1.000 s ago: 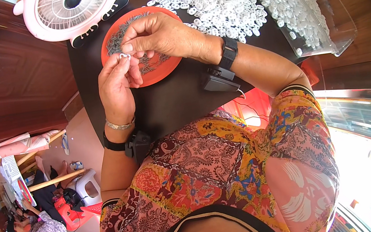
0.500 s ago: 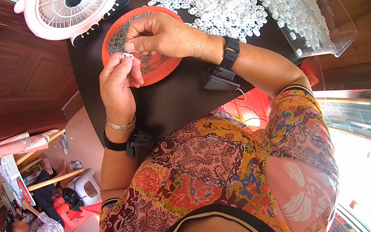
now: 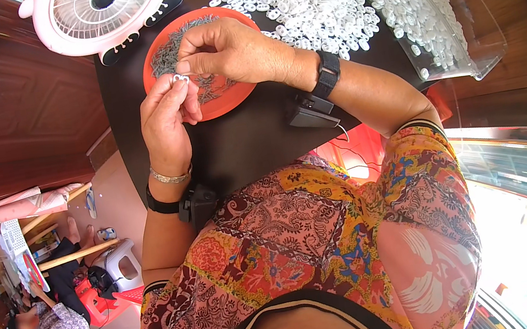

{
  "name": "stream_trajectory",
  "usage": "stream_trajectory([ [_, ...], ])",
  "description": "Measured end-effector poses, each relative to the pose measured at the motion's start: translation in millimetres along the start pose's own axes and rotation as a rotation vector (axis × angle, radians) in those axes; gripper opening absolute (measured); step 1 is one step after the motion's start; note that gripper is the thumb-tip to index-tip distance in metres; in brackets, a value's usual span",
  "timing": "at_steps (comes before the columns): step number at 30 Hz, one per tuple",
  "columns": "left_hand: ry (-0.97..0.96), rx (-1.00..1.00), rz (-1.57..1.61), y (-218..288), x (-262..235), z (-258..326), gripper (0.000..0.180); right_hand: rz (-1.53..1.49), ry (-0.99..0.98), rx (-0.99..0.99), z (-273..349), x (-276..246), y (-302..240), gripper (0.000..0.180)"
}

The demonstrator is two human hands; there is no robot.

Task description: Assembling small metal components into plastic housings by hand.

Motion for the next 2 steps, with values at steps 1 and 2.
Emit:
stream_trajectory([
  [1, -0.004, -0.004, 0.013, -0.9, 0.0, -0.1, 0.021, 0.013, 0.003, -0.010, 0.1, -0.4, 1.1, 0.015],
  [2, -0.010, 0.005, 0.004, -1.6, -0.7, 0.0, 0.021, 0.026, 0.012, 0.051, 2.1, 1.0, -2.4, 0.017],
])
Point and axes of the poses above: each hand's wrist, its own z-axis away from the middle knuckle, its own x-axis out of the palm, y = z × x, the point moved 2 cm from there along -z, towards the middle knuckle, and after that the axes turned 6 degrees about x, right-handed, at the moved point
